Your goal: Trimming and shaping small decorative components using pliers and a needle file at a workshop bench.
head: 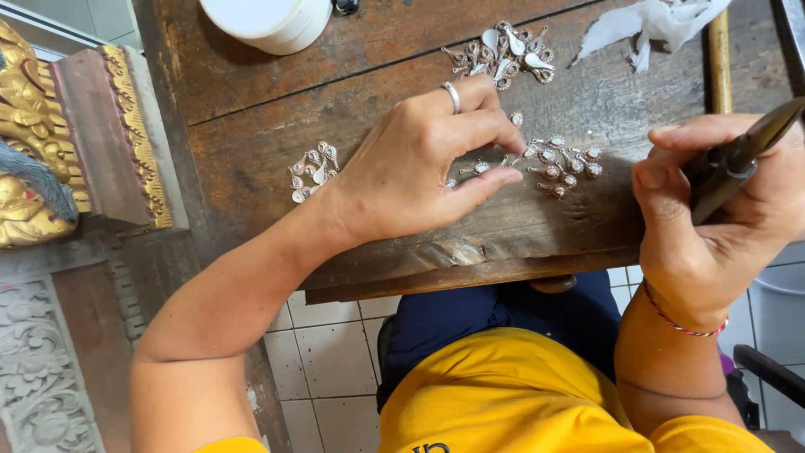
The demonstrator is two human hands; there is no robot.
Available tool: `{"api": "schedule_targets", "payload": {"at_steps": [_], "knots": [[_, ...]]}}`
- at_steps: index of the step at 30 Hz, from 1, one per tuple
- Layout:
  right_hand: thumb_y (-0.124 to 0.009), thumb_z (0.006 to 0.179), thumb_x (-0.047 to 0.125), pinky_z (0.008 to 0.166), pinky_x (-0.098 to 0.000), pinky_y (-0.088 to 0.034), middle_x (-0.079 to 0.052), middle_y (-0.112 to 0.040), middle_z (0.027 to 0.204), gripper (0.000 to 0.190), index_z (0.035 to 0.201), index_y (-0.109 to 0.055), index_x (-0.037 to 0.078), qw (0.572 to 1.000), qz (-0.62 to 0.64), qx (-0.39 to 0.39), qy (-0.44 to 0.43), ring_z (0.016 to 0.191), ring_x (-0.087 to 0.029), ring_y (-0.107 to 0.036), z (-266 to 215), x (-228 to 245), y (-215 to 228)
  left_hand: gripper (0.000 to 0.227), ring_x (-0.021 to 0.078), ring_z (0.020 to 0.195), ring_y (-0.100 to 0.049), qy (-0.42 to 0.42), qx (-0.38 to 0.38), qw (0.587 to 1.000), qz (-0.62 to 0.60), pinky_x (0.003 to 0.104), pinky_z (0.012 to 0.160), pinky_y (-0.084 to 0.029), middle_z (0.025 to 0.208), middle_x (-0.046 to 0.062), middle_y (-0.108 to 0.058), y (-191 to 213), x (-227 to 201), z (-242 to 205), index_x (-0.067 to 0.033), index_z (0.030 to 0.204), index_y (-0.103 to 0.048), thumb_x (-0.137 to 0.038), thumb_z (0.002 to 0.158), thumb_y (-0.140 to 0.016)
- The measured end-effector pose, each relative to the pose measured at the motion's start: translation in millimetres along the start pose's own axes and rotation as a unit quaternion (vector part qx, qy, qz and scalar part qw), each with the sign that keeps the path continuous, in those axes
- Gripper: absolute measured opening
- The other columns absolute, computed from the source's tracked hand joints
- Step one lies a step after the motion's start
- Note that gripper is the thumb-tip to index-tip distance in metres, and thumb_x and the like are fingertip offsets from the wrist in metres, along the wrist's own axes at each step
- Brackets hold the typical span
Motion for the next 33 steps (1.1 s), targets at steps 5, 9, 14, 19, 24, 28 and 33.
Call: {"api": "schedule_targets", "payload": {"at_steps": [5,9,14,19,24,28,33], "knots": [[-0.066,0.112,-0.003,0.080,-0.0324,-0.040,-0.022,-0.053,0.104,0.016,0.121,-0.055,-0.011,1.000,0.015,0.010,-0.009,0.078,-0.023,-0.050,1,-1,2,0.017,0.0301,0.088,-0.058,-0.031,-0.047,0.994,0.096,0.041,0.074,-0.054,0.100,0.013,-0.050,-14,-6,3,0.0028,0.108,-0.074,-0.009,0.098,-0.081],[-0.070,0.110,-0.004,0.086,-0.0357,-0.044,-0.023,-0.060,0.105,0.015,0.118,-0.062,-0.013,0.999,-0.041,0.020,0.016,0.086,-0.028,-0.056,3,1,7,0.008,0.0297,0.087,-0.052,-0.041,-0.072,0.993,0.081,0.041,0.074,-0.048,0.096,0.012,-0.050,-18,-10,7,0.0016,0.094,-0.069,0.002,0.096,-0.077],[-0.072,0.111,0.007,0.085,-0.0350,-0.043,-0.021,-0.060,0.105,0.022,0.119,-0.064,-0.012,0.998,-0.059,0.024,0.011,0.085,-0.026,-0.054,2,2,6,0.014,0.0292,0.089,-0.052,-0.020,-0.084,0.993,0.080,0.042,0.069,-0.043,0.097,0.009,-0.053,-21,-9,6,-0.0034,0.091,-0.063,0.000,0.090,-0.077],[-0.070,0.112,0.006,0.079,-0.0328,-0.040,-0.017,-0.056,0.093,0.018,0.118,-0.062,-0.010,0.998,-0.051,0.022,-0.002,0.079,-0.023,-0.051,5,12,2,0.012,0.0223,0.078,-0.067,-0.003,-0.139,0.988,-0.069,0.029,0.071,-0.061,0.092,0.015,-0.067,-8,-15,5,0.0041,0.098,-0.064,0.011,0.093,-0.071],[-0.070,0.112,0.005,0.081,-0.0337,-0.042,-0.018,-0.058,0.096,0.017,0.118,-0.064,-0.010,0.997,-0.068,0.027,0.010,0.081,-0.024,-0.054,5,11,2,0.020,0.0087,0.081,-0.063,0.118,-0.158,0.961,-0.195,0.020,0.069,-0.053,0.098,0.004,-0.069,-3,-10,-1,-0.0053,0.115,-0.065,0.004,0.099,-0.070],[-0.069,0.110,0.001,0.079,-0.0318,-0.040,-0.016,-0.055,0.091,0.013,0.116,-0.061,-0.008,0.998,-0.056,0.020,-0.001,0.077,-0.021,-0.050,6,13,-1,0.018,0.0136,0.114,-0.068,0.141,-0.154,0.923,-0.325,0.021,0.099,-0.058,0.121,0.007,-0.068,-5,3,-6,-0.0061,0.126,-0.069,-0.003,0.108,-0.066],[-0.069,0.111,0.004,0.079,-0.0315,-0.041,-0.016,-0.055,0.091,0.015,0.115,-0.061,-0.008,0.999,-0.048,0.013,0.006,0.077,-0.021,-0.050,5,10,-1,0.020,0.0153,0.093,-0.075,0.196,-0.184,0.840,-0.472,0.022,0.086,-0.065,0.111,0.007,-0.074,-11,11,-5,-0.0036,0.121,-0.070,-0.006,0.101,-0.073]]}}
Point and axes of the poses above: each hand's wrist, its own z-axis towards the middle knuckle, its own y-axis out of the back of the hand, x = y × z, the point moved 1 cm from there along z, towards the middle knuckle
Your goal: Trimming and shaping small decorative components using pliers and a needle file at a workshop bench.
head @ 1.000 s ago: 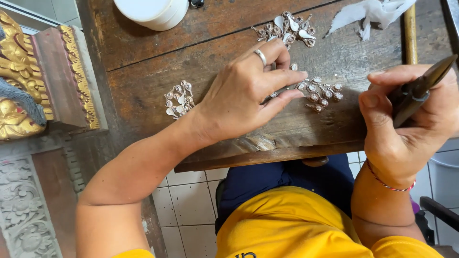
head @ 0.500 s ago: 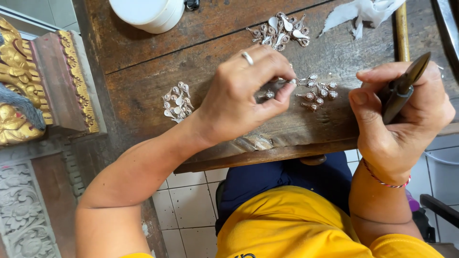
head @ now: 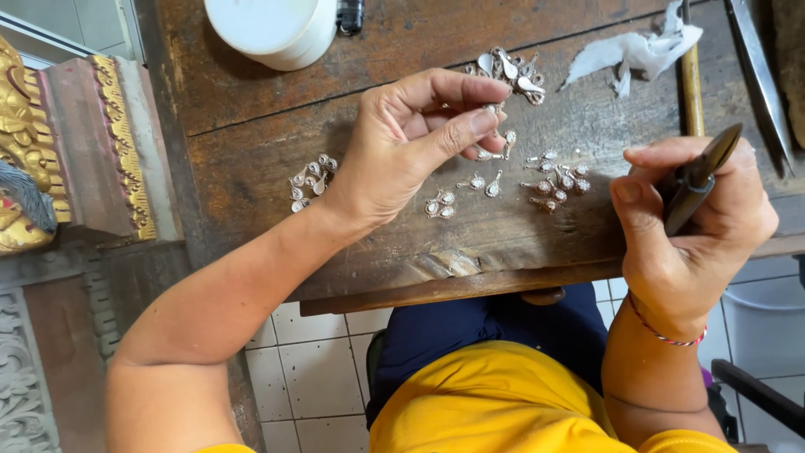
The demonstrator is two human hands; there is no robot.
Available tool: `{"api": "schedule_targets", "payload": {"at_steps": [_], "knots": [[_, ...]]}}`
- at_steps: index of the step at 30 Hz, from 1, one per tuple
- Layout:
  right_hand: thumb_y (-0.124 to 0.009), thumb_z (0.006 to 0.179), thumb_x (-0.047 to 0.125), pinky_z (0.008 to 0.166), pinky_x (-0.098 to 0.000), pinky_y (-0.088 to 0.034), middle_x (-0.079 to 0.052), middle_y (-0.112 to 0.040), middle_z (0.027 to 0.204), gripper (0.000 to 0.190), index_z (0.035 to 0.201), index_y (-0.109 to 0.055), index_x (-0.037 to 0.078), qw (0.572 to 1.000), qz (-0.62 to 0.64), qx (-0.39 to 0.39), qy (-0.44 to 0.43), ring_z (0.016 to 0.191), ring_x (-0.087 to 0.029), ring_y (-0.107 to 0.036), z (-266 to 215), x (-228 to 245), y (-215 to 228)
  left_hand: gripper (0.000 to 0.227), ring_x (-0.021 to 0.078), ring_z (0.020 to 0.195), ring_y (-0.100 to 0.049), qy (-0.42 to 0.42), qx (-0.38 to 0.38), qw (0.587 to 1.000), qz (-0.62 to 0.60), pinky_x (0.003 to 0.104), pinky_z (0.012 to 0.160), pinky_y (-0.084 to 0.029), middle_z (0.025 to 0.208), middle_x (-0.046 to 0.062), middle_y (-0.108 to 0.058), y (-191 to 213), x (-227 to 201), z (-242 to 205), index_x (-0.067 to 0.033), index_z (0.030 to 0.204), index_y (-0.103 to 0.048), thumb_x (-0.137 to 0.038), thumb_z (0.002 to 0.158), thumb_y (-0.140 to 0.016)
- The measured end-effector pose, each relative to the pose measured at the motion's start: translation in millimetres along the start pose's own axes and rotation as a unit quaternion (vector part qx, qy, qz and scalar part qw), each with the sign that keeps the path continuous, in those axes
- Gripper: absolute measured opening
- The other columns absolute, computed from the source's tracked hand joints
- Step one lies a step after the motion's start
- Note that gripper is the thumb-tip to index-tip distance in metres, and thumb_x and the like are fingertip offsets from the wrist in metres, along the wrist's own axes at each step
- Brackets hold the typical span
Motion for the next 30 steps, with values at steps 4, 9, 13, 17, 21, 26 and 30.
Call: {"api": "schedule_targets", "payload": {"at_steps": [4,9,13,17,21,26,30], "knots": [[-0.069,0.110,0.003,0.080,-0.0310,-0.042,-0.016,-0.056,0.094,0.014,0.115,-0.060,-0.007,1.000,0.001,-0.002,-0.006,0.078,-0.021,-0.051,-1,0,0,0.021,0.0228,0.095,-0.080,0.023,-0.004,0.998,-0.056,0.023,0.081,-0.066,0.100,0.013,-0.077,-1,-3,0,-0.0011,0.118,-0.070,-0.004,0.098,-0.074],[-0.068,0.111,0.002,0.078,-0.0310,-0.043,-0.016,-0.056,0.095,0.012,0.115,-0.060,-0.007,1.000,-0.006,0.001,0.001,0.076,-0.020,-0.051,0,1,-1,0.021,0.0244,0.094,-0.080,0.025,-0.008,0.998,-0.062,0.024,0.080,-0.067,0.099,0.014,-0.077,0,-3,1,-0.0012,0.116,-0.071,-0.003,0.096,-0.075],[-0.069,0.110,0.007,0.078,-0.0307,-0.043,-0.015,-0.057,0.097,0.016,0.115,-0.061,-0.006,1.000,-0.011,0.001,0.002,0.076,-0.019,-0.052,0,0,-1,0.021,0.0241,0.095,-0.080,0.019,-0.003,0.998,-0.058,0.024,0.081,-0.067,0.099,0.013,-0.077,0,-3,1,-0.0014,0.116,-0.070,-0.003,0.096,-0.075],[-0.068,0.110,0.006,0.075,-0.0294,-0.039,-0.013,-0.054,0.087,0.013,0.114,-0.061,-0.005,1.000,-0.015,0.007,0.004,0.071,-0.017,-0.046,1,4,-1,0.020,0.0234,0.094,-0.080,0.025,-0.010,0.998,-0.062,0.023,0.080,-0.067,0.098,0.013,-0.077,-1,-3,1,-0.0007,0.114,-0.071,-0.001,0.095,-0.075],[-0.069,0.110,0.005,0.077,-0.0304,-0.040,-0.013,-0.055,0.089,0.014,0.115,-0.062,-0.005,1.000,-0.026,0.008,0.003,0.074,-0.018,-0.048,0,5,-1,0.018,0.0233,0.095,-0.080,0.020,-0.002,0.999,-0.050,0.023,0.082,-0.067,0.099,0.013,-0.076,-1,-5,0,-0.0018,0.113,-0.069,-0.003,0.095,-0.075],[-0.069,0.111,0.008,0.077,-0.0313,-0.041,-0.014,-0.055,0.089,0.016,0.116,-0.062,-0.006,0.999,-0.034,0.007,0.002,0.074,-0.019,-0.050,-1,4,-1,0.016,0.0227,0.096,-0.080,0.025,0.006,0.999,-0.048,0.021,0.081,-0.065,0.102,0.012,-0.075,-2,-7,0,-0.0030,0.108,-0.067,-0.003,0.095,-0.076],[-0.070,0.111,0.007,0.078,-0.0320,-0.042,-0.015,-0.056,0.091,0.016,0.116,-0.063,-0.006,0.999,-0.045,0.005,0.003,0.075,-0.020,-0.051,-2,3,0,0.017,0.0128,0.082,-0.074,-0.066,0.024,0.986,0.152,0.020,0.074,-0.063,0.093,0.008,-0.073,-4,-15,0,-0.0051,0.098,-0.067,-0.002,0.090,-0.082]]}}
Point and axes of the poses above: each hand's wrist, its own z-axis towards the middle knuckle, its own y-axis out of the back of the hand, x = y × z, the point moved 1 cm from there along z, towards the middle knuckle
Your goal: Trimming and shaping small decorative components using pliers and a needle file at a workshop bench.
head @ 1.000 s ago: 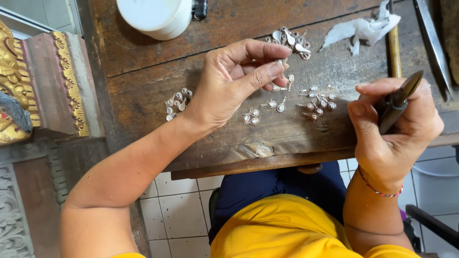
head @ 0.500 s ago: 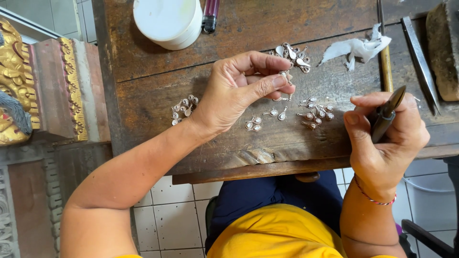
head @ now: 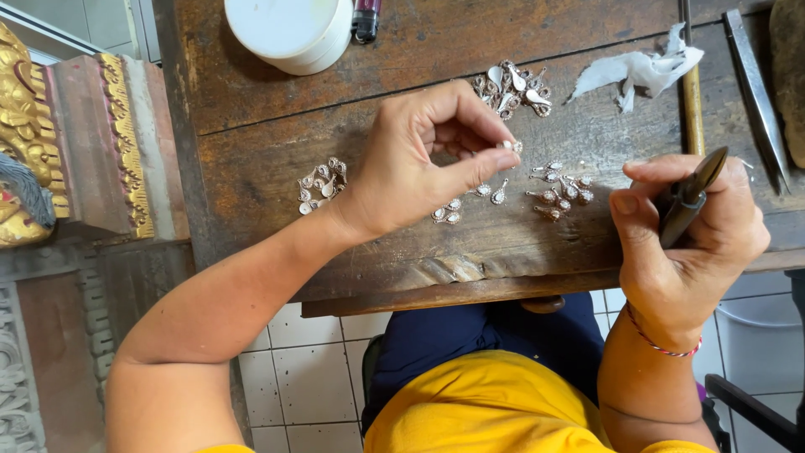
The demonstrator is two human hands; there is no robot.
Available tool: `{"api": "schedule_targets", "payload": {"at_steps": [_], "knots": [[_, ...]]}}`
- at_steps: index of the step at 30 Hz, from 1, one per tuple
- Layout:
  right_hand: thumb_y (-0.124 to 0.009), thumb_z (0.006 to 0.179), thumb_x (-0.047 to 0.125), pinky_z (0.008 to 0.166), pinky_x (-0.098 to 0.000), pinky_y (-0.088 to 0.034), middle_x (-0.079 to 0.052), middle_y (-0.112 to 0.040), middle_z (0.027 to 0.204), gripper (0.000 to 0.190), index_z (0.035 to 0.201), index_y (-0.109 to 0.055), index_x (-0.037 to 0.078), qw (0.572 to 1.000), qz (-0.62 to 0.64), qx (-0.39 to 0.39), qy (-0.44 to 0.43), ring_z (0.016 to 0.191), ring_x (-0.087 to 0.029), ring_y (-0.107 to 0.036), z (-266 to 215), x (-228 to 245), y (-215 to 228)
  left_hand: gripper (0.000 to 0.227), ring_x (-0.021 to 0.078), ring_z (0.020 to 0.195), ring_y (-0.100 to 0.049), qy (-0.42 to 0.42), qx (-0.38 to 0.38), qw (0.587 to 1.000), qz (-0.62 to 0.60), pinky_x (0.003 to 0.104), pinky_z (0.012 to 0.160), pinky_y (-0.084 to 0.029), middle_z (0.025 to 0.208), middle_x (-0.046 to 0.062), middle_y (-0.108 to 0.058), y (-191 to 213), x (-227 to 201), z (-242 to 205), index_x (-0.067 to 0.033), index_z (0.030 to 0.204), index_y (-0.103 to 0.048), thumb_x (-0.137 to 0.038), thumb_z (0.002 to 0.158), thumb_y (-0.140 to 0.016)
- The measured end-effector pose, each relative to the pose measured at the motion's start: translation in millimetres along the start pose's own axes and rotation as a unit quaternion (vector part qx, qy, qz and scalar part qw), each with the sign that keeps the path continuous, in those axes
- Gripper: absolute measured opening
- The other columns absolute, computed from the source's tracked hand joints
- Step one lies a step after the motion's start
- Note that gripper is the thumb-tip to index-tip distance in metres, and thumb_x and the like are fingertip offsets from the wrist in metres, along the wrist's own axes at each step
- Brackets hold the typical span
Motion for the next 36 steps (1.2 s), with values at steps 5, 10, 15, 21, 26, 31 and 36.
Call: {"api": "schedule_targets", "payload": {"at_steps": [5,10,15,21,26,31,36], "knots": [[-0.071,0.111,0.007,0.079,-0.0330,-0.043,-0.016,-0.058,0.091,0.016,0.116,-0.063,-0.006,1.000,-0.006,0.004,0.011,0.075,-0.021,-0.053,0,0,1,0.017,0.0229,0.081,-0.074,-0.210,0.074,0.955,0.195,0.028,0.073,-0.065,0.087,0.014,-0.072,-6,7,0,-0.0005,0.090,-0.067,0.005,0.089,-0.083],[-0.071,0.111,0.006,0.079,-0.0333,-0.044,-0.016,-0.058,0.089,0.017,0.116,-0.064,-0.008,1.000,-0.008,0.012,0.014,0.075,-0.022,-0.054,1,1,3,0.023,0.0281,0.082,-0.061,-0.259,0.117,0.875,0.392,0.040,0.075,-0.053,0.088,0.009,-0.062,-17,6,-6,-0.0045,0.089,-0.061,-0.006,0.095,-0.083],[-0.072,0.109,0.001,0.076,-0.0319,-0.045,-0.016,-0.063,0.092,0.011,0.115,-0.066,-0.006,1.000,-0.006,0.025,0.015,0.073,-0.020,-0.057,1,0,6,0.021,0.0265,0.086,-0.062,-0.229,0.086,0.906,0.345,0.039,0.076,-0.054,0.091,0.011,-0.063,-18,-2,3,-0.0019,0.086,-0.067,-0.014,0.093,-0.082],[-0.073,0.108,0.001,0.071,-0.0301,-0.043,-0.015,-0.065,0.096,0.009,0.112,-0.066,-0.005,0.999,0.005,0.045,0.027,0.070,-0.018,-0.056,5,0,8,0.020,0.0292,0.089,-0.055,-0.215,0.051,0.862,0.456,0.043,0.079,-0.051,0.104,0.012,-0.056,-13,6,9,-0.0006,0.112,-0.074,-0.001,0.094,-0.082],[-0.075,0.106,0.001,0.070,-0.0284,-0.043,-0.014,-0.067,0.096,0.011,0.112,-0.067,-0.004,0.999,0.003,0.046,0.022,0.071,-0.017,-0.059,5,-1,7,0.014,0.0285,0.090,-0.053,-0.198,0.057,0.873,0.442,0.042,0.079,-0.049,0.101,0.010,-0.054,-13,3,10,0.0004,0.100,-0.076,-0.003,0.091,-0.086],[-0.073,0.108,-0.001,0.070,-0.0285,-0.040,-0.010,-0.059,0.086,0.009,0.113,-0.067,-0.003,0.999,0.007,0.046,0.019,0.066,-0.015,-0.049,6,2,5,0.009,0.0121,0.081,-0.065,-0.061,0.024,0.980,0.186,0.022,0.070,-0.051,0.099,0.005,-0.066,-7,-9,6,-0.0068,0.097,-0.070,-0.004,0.095,-0.079],[-0.073,0.107,-0.003,0.076,-0.0306,-0.042,-0.012,-0.058,0.089,0.010,0.114,-0.067,-0.005,0.999,0.000,0.033,0.018,0.071,-0.017,-0.052,4,1,2,0.009,0.0158,0.086,-0.076,0.064,0.011,0.992,-0.109,0.023,0.080,-0.066,0.094,0.010,-0.075,0,-3,4,-0.0054,0.101,-0.067,-0.011,0.097,-0.073]]}}
Point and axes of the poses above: each hand's wrist, its own z-axis towards the middle knuckle, its own y-axis out of the back of the hand, x = y × z, the point moved 1 cm from there along z, towards the middle knuckle
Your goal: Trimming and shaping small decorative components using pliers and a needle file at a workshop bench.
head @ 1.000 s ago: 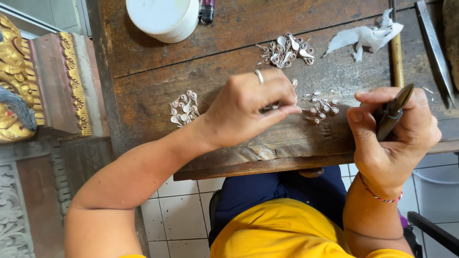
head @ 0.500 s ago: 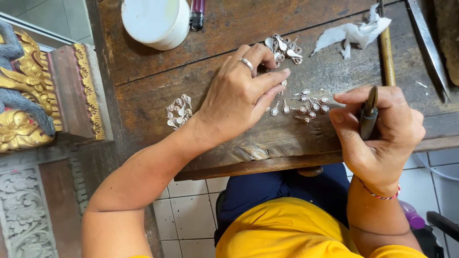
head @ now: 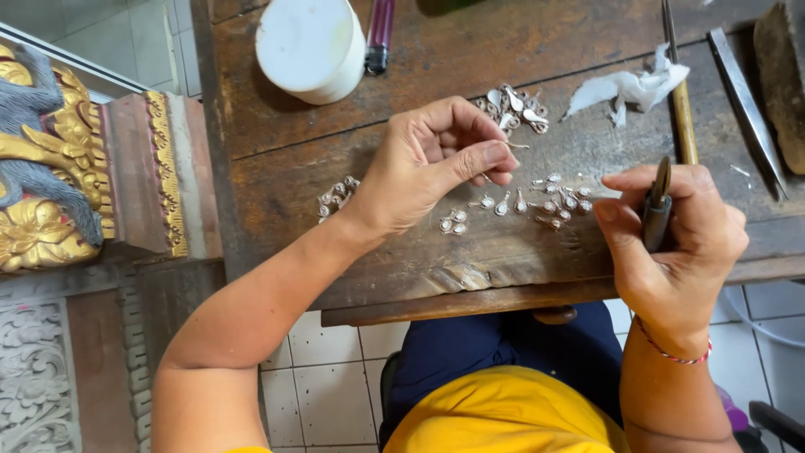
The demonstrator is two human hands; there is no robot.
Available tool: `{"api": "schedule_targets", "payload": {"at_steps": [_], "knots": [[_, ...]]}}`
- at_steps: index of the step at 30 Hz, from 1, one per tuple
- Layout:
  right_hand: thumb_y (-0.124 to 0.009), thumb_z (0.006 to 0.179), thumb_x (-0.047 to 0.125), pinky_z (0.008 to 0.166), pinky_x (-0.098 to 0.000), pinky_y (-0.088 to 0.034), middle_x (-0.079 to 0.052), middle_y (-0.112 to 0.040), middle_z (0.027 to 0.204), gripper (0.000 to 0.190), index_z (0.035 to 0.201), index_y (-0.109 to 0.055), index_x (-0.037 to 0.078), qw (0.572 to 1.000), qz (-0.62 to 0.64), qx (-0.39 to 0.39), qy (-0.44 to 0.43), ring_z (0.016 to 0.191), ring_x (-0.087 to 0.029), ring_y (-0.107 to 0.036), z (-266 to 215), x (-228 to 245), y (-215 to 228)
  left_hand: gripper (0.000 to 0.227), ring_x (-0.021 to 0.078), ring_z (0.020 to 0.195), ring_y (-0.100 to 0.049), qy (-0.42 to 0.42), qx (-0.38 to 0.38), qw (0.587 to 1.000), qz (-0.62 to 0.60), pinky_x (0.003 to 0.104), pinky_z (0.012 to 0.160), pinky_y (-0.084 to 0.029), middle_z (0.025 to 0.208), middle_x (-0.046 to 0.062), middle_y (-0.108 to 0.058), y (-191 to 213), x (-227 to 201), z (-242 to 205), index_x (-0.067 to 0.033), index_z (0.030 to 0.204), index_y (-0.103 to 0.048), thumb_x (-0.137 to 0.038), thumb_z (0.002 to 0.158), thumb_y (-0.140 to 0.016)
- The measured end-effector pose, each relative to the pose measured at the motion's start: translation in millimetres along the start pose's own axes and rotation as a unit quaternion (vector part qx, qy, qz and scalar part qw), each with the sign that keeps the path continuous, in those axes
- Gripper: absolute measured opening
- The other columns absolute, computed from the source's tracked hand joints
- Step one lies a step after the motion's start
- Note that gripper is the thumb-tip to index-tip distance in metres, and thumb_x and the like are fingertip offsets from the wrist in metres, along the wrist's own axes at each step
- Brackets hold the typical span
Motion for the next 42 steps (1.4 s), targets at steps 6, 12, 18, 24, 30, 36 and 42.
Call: {"api": "schedule_targets", "payload": {"at_steps": [6,12,18,24,30,36,42], "knots": [[-0.071,0.106,-0.006,0.077,-0.0298,-0.042,-0.009,-0.056,0.086,0.013,0.116,-0.066,-0.002,1.000,-0.011,-0.008,-0.019,0.071,-0.015,-0.048,3,7,-1,0.009,0.0194,0.087,-0.078,0.057,0.010,0.986,-0.156,0.022,0.077,-0.062,0.097,0.013,-0.077,0,9,-3,-0.0064,0.101,-0.070,-0.014,0.098,-0.073],[-0.043,0.110,-0.005,0.057,-0.0278,-0.034,-0.009,-0.037,0.074,0.010,0.110,-0.040,0.004,0.976,0.212,-0.030,-0.028,0.057,-0.015,-0.035,10,32,0,0.013,0.0185,0.094,-0.076,0.058,0.048,0.967,-0.242,0.025,0.086,-0.064,0.103,0.013,-0.076,-4,15,-8,-0.0047,0.110,-0.070,-0.004,0.098,-0.074],[-0.043,0.111,-0.010,0.053,-0.0277,-0.036,-0.008,-0.036,0.082,0.015,0.114,-0.038,0.005,0.987,0.159,-0.021,-0.008,0.059,-0.013,-0.034,-6,11,0,0.024,0.0152,0.095,-0.074,0.063,0.043,0.969,-0.235,0.025,0.093,-0.062,0.104,0.008,-0.077,-6,20,-11,-0.0024,0.123,-0.072,-0.006,0.099,-0.073],[-0.063,0.111,0.002,0.077,-0.0320,-0.041,-0.012,-0.059,0.102,0.009,0.117,-0.056,-0.001,0.998,-0.057,0.038,-0.008,0.074,-0.019,-0.049,-5,11,6,0.016,0.0169,0.090,-0.077,0.037,0.002,0.981,-0.193,0.023,0.080,-0.062,0.098,0.011,-0.078,-14,14,-16,-0.0026,0.112,-0.073,-0.008,0.097,-0.074],[-0.067,0.110,0.003,0.064,-0.0339,-0.040,-0.010,-0.063,0.091,0.019,0.117,-0.050,-0.003,0.986,-0.140,0.077,0.048,0.060,-0.018,-0.047,0,20,6,0.015,0.0171,0.085,-0.078,0.019,-0.033,0.986,-0.164,0.022,0.076,-0.063,0.093,0.012,-0.078,-18,15,-17,-0.0030,0.105,-0.071,-0.008,0.092,-0.076],[-0.073,0.106,-0.003,0.076,-0.0418,-0.049,-0.018,-0.069,0.108,0.029,0.135,-0.074,-0.002,0.929,-0.302,0.080,0.197,0.089,-0.036,-0.067,10,38,-9,0.019,0.0157,0.084,-0.078,0.026,-0.048,0.987,-0.149,0.019,0.073,-0.061,0.088,0.009,-0.078,-18,21,-18,-0.0030,0.109,-0.073,-0.008,0.091,-0.078],[-0.072,0.110,0.001,0.071,-0.0453,-0.045,-0.012,-0.055,0.092,0.036,0.145,-0.080,0.005,0.900,-0.376,0.063,0.209,0.081,-0.034,-0.052,8,41,-10,0.017,0.0197,0.085,-0.080,0.017,-0.041,0.987,-0.157,0.019,0.076,-0.063,0.092,0.011,-0.078,-17,27,-18,-0.0016,0.110,-0.074,-0.004,0.093,-0.077]]}}
Point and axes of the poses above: each hand's wrist, its own z-axis towards the middle knuckle, its own y-axis out of the back of the hand, x = y × z, the point moved 1 cm from there along z, towards the middle knuckle
